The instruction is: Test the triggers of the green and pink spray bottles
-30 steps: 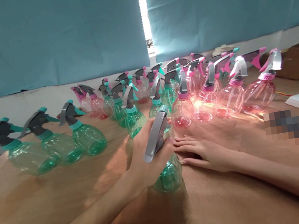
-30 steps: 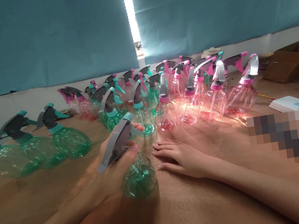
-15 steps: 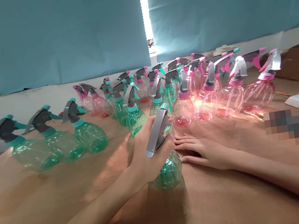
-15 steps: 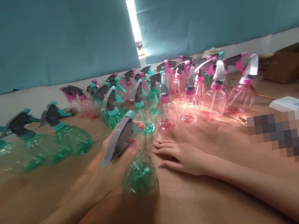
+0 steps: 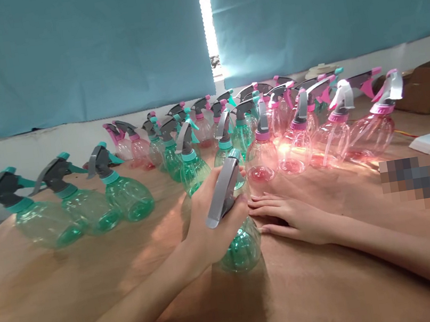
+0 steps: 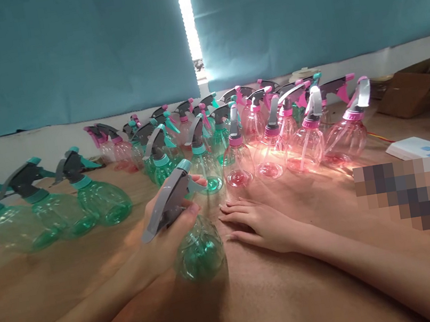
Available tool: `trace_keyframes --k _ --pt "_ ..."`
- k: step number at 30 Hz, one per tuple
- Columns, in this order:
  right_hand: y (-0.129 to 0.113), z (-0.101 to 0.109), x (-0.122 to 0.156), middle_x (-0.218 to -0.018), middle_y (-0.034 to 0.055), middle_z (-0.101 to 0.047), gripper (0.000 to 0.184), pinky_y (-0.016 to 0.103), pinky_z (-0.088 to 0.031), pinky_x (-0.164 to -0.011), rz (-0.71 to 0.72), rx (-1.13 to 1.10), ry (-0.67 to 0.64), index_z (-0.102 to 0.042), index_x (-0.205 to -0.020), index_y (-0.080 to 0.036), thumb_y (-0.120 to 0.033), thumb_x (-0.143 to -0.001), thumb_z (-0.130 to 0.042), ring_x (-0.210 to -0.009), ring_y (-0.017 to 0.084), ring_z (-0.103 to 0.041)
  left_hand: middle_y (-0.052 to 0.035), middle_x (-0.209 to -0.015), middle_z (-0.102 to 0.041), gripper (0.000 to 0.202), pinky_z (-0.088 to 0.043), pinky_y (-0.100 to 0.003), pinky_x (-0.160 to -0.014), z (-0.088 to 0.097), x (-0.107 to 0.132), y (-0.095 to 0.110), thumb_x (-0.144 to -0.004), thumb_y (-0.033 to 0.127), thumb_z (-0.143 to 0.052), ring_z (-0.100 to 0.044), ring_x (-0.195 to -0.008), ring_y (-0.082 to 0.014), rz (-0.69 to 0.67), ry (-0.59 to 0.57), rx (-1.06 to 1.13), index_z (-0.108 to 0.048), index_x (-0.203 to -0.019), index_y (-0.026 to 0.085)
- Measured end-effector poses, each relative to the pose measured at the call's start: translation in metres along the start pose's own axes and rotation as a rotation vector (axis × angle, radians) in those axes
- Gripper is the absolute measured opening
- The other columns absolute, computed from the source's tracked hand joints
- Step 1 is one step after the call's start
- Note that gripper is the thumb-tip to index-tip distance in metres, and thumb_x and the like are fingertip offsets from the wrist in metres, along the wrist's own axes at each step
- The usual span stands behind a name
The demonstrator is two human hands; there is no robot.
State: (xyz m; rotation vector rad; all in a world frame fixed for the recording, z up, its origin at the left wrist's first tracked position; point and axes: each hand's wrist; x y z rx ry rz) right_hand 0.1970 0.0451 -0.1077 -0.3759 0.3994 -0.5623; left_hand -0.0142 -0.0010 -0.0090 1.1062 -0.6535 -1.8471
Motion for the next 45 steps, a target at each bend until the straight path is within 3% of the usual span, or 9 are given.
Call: trace_keyframes --k 5,13,18,25,38,45 --pt "-0.0004 0.0001 0.0001 -0.148 0.0078 -0.047 0.046 0.046 -0.034 -0.115 -0.002 -0.002 -0.006 -0.054 -0.136 -0.02 -0.044 -0.098 -0.046 -0.138 0.024 -0.04 0.0041 -0.071 -0.049 0.027 -0.04 -0.027 -0.059 -0.0002 0.0006 -0.0006 -0.079 0.018 -0.049 -0.046 -0.06 -0.0128 -0.029 0.013 -0.017 -0.054 -0.106 0.02" --pt "0.0001 0.0 -0.0002 -0.147 0.0079 -0.049 0.045 0.046 -0.034 -0.116 -0.006 -0.011 -0.01 -0.053 -0.136 -0.022 -0.044 -0.097 -0.046 -0.138 0.024 -0.04 0.0059 -0.066 -0.049 0.02 -0.036 -0.024 -0.05 0.0023 -0.0001 0.0066 -0.077 0.017 -0.048 -0.041 -0.051 -0.0108 0.002 -0.008 -0.044 -0.051 -0.096 0.022" --pt "0.0014 -0.0003 -0.0001 -0.147 0.0083 -0.048 0.046 0.046 -0.033 -0.116 -0.001 -0.013 -0.013 -0.053 -0.136 -0.021 -0.044 -0.097 -0.046 -0.139 0.024 -0.04 0.0023 -0.072 -0.056 0.009 -0.038 -0.026 -0.053 0.0041 0.0001 0.0065 -0.075 0.02 -0.049 -0.05 -0.058 -0.0134 0.004 0.014 -0.101 -0.048 -0.084 0.022" --pt "0.001 -0.0004 -0.0006 -0.148 0.0072 -0.048 0.047 0.046 -0.033 -0.116 0.006 -0.023 -0.01 -0.05 -0.139 -0.022 -0.044 -0.098 -0.046 -0.138 0.024 -0.04 0.0039 -0.066 -0.051 0.018 -0.037 -0.027 -0.053 0.0078 -0.0018 0.0062 -0.073 0.019 -0.045 -0.049 -0.056 -0.0137 -0.046 -0.05 -0.057 -0.053 -0.089 0.021" --pt "0.0013 -0.0005 0.0004 -0.147 0.0066 -0.049 0.045 0.047 -0.035 -0.114 0.012 -0.044 0.021 -0.051 -0.139 -0.024 -0.042 -0.097 -0.048 -0.138 0.025 -0.04 0.0026 -0.07 -0.052 0.011 -0.038 -0.027 -0.053 0.0094 -0.004 0.0048 -0.074 0.018 -0.048 -0.044 -0.057 -0.0126 -0.066 -0.062 -0.056 -0.053 -0.083 0.021" --pt "-0.0018 0.0021 -0.0003 -0.148 0.0098 -0.047 0.048 0.045 -0.034 -0.115 -0.008 -0.008 -0.015 -0.053 -0.137 -0.017 -0.044 -0.098 -0.044 -0.139 0.025 -0.039 0.0016 -0.072 -0.055 0.024 -0.046 -0.029 -0.06 0.0055 -0.0032 0.0016 -0.08 0.02 -0.05 -0.058 -0.07 -0.0179 -0.028 -0.008 -0.079 -0.055 -0.104 0.023"
Point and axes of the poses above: each hand's wrist, its own x-axis away from the middle knuckle, its own z-axis out of the back of the hand, y = z × x
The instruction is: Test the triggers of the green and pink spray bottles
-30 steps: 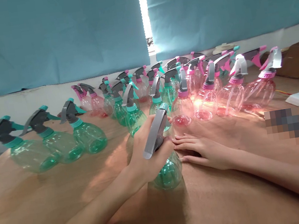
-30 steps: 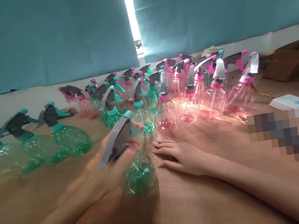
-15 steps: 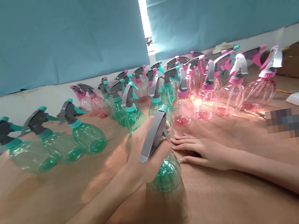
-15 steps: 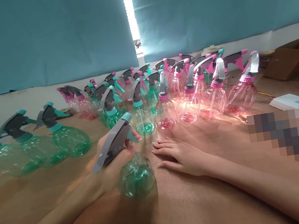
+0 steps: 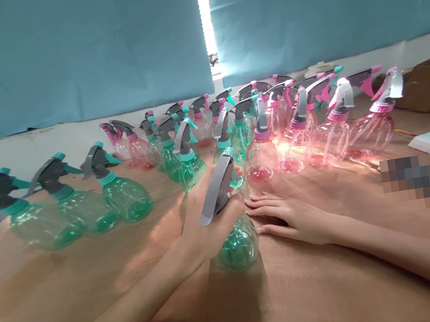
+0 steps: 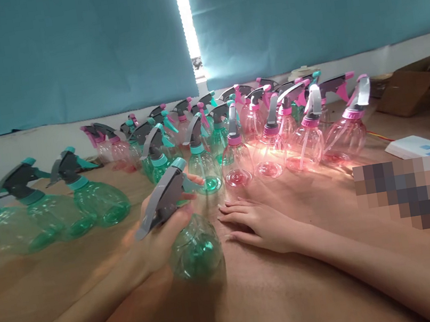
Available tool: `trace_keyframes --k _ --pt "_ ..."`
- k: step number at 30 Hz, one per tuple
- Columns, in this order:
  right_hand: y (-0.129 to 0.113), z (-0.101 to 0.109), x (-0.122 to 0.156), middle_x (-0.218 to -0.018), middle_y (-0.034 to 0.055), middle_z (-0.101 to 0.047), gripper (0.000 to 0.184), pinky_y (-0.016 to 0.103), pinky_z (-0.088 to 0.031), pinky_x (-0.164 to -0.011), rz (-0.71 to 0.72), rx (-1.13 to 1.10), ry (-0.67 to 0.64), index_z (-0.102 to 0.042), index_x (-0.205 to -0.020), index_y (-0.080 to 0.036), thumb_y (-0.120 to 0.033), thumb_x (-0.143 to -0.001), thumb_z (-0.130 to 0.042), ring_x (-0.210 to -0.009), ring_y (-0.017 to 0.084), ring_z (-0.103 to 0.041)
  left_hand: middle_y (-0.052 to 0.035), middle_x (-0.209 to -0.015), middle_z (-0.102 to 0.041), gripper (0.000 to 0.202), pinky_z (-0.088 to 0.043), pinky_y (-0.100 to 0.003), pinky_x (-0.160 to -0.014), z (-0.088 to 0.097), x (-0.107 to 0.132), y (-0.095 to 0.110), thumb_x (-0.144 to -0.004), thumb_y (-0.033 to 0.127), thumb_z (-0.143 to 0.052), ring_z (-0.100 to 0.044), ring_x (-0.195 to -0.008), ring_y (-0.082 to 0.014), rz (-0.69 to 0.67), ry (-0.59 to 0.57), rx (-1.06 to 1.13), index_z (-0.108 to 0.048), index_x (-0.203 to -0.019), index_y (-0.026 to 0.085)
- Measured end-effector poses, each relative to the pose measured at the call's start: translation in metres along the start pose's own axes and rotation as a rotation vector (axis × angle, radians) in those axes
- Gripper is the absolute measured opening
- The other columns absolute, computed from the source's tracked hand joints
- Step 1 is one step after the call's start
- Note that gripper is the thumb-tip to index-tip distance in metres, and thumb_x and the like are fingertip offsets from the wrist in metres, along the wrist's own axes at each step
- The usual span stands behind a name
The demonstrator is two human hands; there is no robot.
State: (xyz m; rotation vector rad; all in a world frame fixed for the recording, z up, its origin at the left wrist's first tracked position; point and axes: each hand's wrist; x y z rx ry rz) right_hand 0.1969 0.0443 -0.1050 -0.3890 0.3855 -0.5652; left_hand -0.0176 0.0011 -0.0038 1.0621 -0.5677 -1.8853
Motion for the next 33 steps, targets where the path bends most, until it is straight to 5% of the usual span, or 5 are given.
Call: trace_keyframes --k 4,12,18,33 --pt "-0.0001 0.0001 0.0001 -0.147 0.0087 -0.049 0.046 0.046 -0.034 -0.115 0.006 -0.003 0.014 -0.053 -0.137 -0.02 -0.044 -0.098 -0.046 -0.139 0.024 -0.04 -0.0011 -0.084 -0.059 0.026 -0.051 -0.032 -0.067 -0.0031 0.0022 0.0037 -0.081 0.021 -0.05 -0.062 -0.075 -0.0184 0.026 0.037 0.002 -0.056 -0.106 0.022" --pt "0.0 -0.0001 -0.0002 -0.146 0.0082 -0.05 0.044 0.047 -0.033 -0.115 0.01 -0.021 0.019 -0.053 -0.137 -0.022 -0.042 -0.097 -0.047 -0.138 0.024 -0.04 0.0011 -0.071 -0.058 0.032 -0.05 -0.03 -0.066 -0.0069 0.0017 0.004 -0.08 0.021 -0.051 -0.062 -0.071 -0.0175 0.034 0.06 -0.005 -0.056 -0.111 0.02" --pt "-0.0007 0.0003 -0.0003 -0.144 0.0071 -0.053 0.041 0.048 -0.036 -0.113 0.023 -0.057 0.05 -0.054 -0.135 -0.026 -0.04 -0.096 -0.05 -0.136 0.026 -0.043 -0.004 -0.102 -0.069 0.035 -0.051 -0.026 -0.063 -0.0093 0.001 0.0036 -0.078 0.016 -0.055 -0.062 -0.068 -0.0132 0.003 0.092 -0.012 -0.058 -0.113 0.022" --pt "0.0039 -0.0035 0.0005 -0.142 0.0085 -0.054 0.041 0.051 -0.04 -0.11 -0.039 -0.003 0.09 -0.055 -0.134 -0.026 -0.04 -0.096 -0.049 -0.133 0.029 -0.047 0.0016 -0.068 -0.057 0.039 -0.05 -0.029 -0.064 -0.0074 0.002 0.0011 -0.081 0.02 -0.053 -0.061 -0.07 -0.0179 0.006 0.042 -0.018 -0.056 -0.12 0.018"
Point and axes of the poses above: each hand's wrist, its own x-axis away from the middle knuckle, its own z-axis out of the back of the hand, y = z × x
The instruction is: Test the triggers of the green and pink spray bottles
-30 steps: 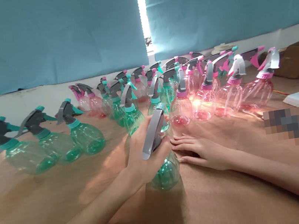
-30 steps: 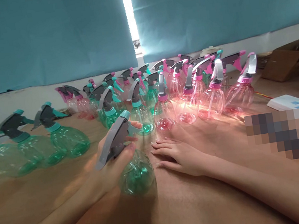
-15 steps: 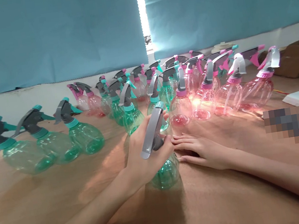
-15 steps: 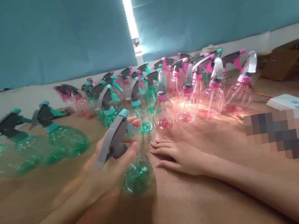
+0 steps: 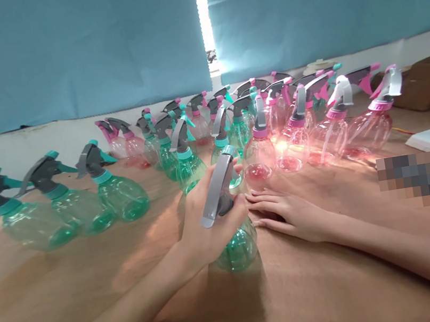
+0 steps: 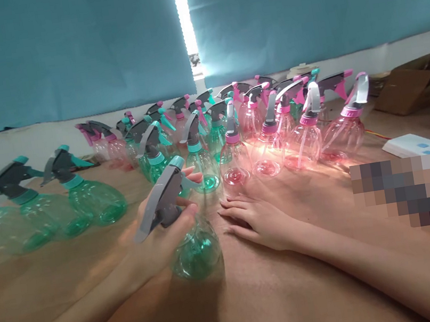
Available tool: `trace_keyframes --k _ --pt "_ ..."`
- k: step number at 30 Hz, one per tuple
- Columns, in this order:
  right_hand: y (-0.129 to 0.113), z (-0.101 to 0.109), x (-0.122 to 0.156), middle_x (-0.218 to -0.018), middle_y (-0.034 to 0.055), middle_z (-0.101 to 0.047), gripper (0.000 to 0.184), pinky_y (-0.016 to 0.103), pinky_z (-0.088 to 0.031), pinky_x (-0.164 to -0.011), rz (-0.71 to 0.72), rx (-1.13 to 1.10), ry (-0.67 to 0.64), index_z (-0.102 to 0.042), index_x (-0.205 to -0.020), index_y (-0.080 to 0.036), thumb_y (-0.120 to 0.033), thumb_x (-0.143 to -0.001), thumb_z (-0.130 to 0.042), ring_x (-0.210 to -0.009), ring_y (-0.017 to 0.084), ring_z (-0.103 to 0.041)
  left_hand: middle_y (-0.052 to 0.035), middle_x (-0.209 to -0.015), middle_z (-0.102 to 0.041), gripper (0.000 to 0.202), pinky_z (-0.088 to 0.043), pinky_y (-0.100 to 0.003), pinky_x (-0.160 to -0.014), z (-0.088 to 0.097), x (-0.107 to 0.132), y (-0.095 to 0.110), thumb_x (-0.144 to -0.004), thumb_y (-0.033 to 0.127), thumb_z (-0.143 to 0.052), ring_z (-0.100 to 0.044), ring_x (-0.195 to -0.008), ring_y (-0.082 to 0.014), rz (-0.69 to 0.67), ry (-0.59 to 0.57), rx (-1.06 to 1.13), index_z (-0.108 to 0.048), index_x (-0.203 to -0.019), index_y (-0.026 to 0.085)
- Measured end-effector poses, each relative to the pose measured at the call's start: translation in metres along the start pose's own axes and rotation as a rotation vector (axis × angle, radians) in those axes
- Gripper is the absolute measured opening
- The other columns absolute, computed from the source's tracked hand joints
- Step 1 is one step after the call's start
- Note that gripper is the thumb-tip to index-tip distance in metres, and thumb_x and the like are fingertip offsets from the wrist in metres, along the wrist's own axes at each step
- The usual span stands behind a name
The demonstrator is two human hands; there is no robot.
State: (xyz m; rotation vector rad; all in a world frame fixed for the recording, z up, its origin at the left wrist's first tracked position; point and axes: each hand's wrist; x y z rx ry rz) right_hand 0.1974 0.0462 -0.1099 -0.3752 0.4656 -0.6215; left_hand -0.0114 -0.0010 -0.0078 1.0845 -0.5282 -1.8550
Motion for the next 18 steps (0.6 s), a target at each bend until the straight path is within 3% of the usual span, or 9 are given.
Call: trace_keyframes --k 5,12,18 --pt "-0.0004 0.0001 -0.0003 -0.141 0.0087 -0.055 0.041 0.051 -0.039 -0.111 -0.001 0.018 -0.006 -0.055 -0.134 -0.025 -0.04 -0.097 -0.047 -0.133 0.028 -0.047 0.0036 -0.062 -0.049 0.036 -0.048 -0.028 -0.063 0.0002 -0.0006 -0.0019 -0.082 0.021 -0.053 -0.061 -0.081 -0.0208 -0.012 -0.012 0.041 -0.056 -0.117 0.019" --pt "-0.0014 0.0009 -0.0008 -0.139 0.0087 -0.057 0.041 0.05 -0.039 -0.111 0.001 0.037 -0.012 -0.055 -0.134 -0.025 -0.041 -0.098 -0.045 -0.134 0.028 -0.047 0.005 -0.063 -0.046 0.034 -0.045 -0.026 -0.058 -0.0002 -0.0005 0.0006 -0.081 0.021 -0.054 -0.056 -0.067 -0.0159 0.035 -0.018 0.08 -0.056 -0.115 0.02" --pt "-0.0001 0.0001 -0.0007 -0.14 0.0088 -0.056 0.042 0.049 -0.038 -0.112 -0.002 0.051 -0.014 -0.055 -0.134 -0.024 -0.042 -0.098 -0.045 -0.135 0.028 -0.045 0.0049 -0.061 -0.046 0.033 -0.047 -0.027 -0.059 0.0007 -0.0011 0.0017 -0.081 0.021 -0.053 -0.059 -0.075 -0.019 0.041 -0.027 0.091 -0.055 -0.115 0.021"
Point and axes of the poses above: each hand's wrist, its own x-axis away from the middle knuckle, its own z-axis out of the back of the hand, y = z × x
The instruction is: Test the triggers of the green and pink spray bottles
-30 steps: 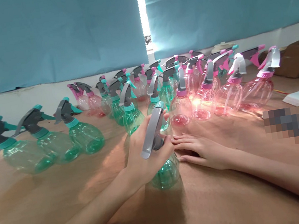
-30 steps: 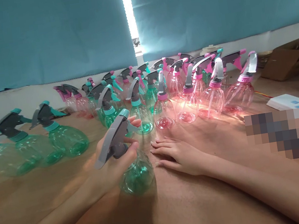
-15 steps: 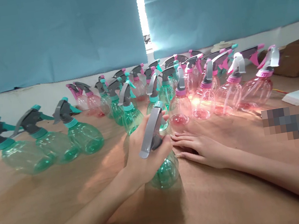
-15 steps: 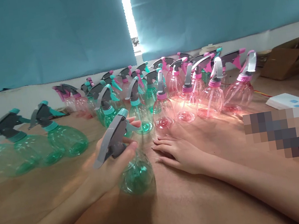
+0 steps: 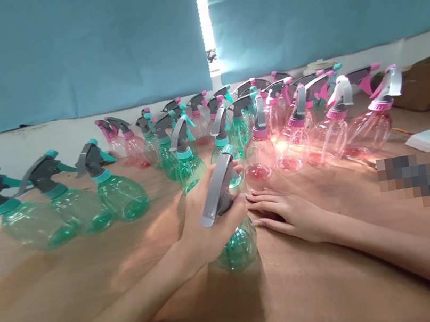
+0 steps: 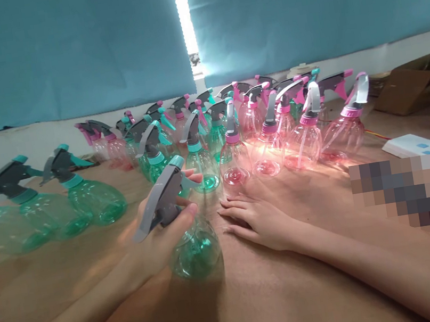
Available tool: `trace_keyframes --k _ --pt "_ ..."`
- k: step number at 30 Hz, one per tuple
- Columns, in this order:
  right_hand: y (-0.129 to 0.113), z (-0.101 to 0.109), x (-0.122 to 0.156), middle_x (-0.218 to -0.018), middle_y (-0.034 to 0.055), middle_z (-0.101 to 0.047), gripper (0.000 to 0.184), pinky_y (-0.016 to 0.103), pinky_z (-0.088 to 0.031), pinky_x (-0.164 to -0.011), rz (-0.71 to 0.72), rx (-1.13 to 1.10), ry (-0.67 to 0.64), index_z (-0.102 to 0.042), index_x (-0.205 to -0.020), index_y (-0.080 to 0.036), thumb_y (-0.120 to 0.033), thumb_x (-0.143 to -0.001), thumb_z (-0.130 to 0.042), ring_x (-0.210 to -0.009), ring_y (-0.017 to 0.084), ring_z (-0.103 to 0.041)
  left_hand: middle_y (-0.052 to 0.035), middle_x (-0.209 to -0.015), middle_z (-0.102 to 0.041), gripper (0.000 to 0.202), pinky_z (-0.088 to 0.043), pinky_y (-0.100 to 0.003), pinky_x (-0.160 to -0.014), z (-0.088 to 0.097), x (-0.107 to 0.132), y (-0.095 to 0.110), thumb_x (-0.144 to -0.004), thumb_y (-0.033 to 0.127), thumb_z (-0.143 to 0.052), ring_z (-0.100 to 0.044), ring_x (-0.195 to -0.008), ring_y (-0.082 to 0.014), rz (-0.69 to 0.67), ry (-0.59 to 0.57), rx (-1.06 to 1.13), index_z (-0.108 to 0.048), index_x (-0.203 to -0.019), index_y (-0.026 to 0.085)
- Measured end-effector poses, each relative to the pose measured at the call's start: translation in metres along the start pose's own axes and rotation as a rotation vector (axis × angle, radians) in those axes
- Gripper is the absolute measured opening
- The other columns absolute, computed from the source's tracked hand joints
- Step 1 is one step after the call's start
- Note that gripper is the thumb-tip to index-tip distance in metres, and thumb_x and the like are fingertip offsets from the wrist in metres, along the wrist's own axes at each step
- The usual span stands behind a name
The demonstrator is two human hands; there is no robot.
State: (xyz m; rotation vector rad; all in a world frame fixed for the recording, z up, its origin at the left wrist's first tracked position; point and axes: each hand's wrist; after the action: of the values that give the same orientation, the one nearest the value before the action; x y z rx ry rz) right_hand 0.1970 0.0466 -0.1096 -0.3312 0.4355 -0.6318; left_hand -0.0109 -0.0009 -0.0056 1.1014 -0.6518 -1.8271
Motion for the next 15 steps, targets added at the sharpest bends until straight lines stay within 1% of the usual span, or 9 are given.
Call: trace_keyframes --k 3,7,11,15 --pt "0.0003 -0.0003 0.0001 -0.14 0.0086 -0.056 0.042 0.048 -0.038 -0.112 -0.003 0.014 -0.004 -0.055 -0.134 -0.023 -0.043 -0.098 -0.044 -0.135 0.027 -0.045 0.004 -0.061 -0.048 0.033 -0.048 -0.027 -0.061 -0.0004 0.0 -0.0015 -0.082 0.021 -0.054 -0.061 -0.082 -0.021 -0.008 0.011 0.0 -0.056 -0.114 0.02" --pt "-0.0001 -0.0007 0.0001 -0.141 0.0084 -0.056 0.042 0.048 -0.039 -0.112 -0.002 0.031 -0.002 -0.055 -0.134 -0.022 -0.042 -0.099 -0.043 -0.135 0.026 -0.045 0.0027 -0.065 -0.051 0.033 -0.048 -0.027 -0.063 -0.0011 0.0002 -0.0034 -0.082 0.021 -0.054 -0.062 -0.083 -0.0206 -0.031 0.016 -0.015 -0.056 -0.115 0.02" --pt "-0.0008 -0.0009 -0.0001 -0.141 0.0087 -0.055 0.041 0.048 -0.039 -0.111 0.002 0.031 0.007 -0.056 -0.133 -0.022 -0.042 -0.099 -0.044 -0.134 0.026 -0.046 0.0017 -0.066 -0.053 0.035 -0.049 -0.027 -0.065 -0.0011 0.0002 -0.0043 -0.082 0.021 -0.054 -0.062 -0.088 -0.0222 -0.049 0.02 -0.031 -0.056 -0.116 0.019" --pt "-0.0005 -0.001 0.0 -0.142 0.0088 -0.055 0.043 0.047 -0.039 -0.112 -0.002 0.028 0.0 -0.055 -0.134 -0.021 -0.043 -0.098 -0.043 -0.135 0.026 -0.045 0.0023 -0.066 -0.052 0.033 -0.049 -0.027 -0.065 -0.0005 0.0006 -0.005 -0.081 0.022 -0.053 -0.062 -0.084 -0.0207 -0.052 0.026 -0.043 -0.056 -0.114 0.019"
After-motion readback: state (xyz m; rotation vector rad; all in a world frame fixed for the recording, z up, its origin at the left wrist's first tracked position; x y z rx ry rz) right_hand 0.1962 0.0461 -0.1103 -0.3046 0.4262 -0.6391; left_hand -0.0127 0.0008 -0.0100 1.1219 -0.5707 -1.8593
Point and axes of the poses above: each hand's wrist, its own x-axis away from the middle knuckle, its own z-axis out of the back of the hand, y = z × x
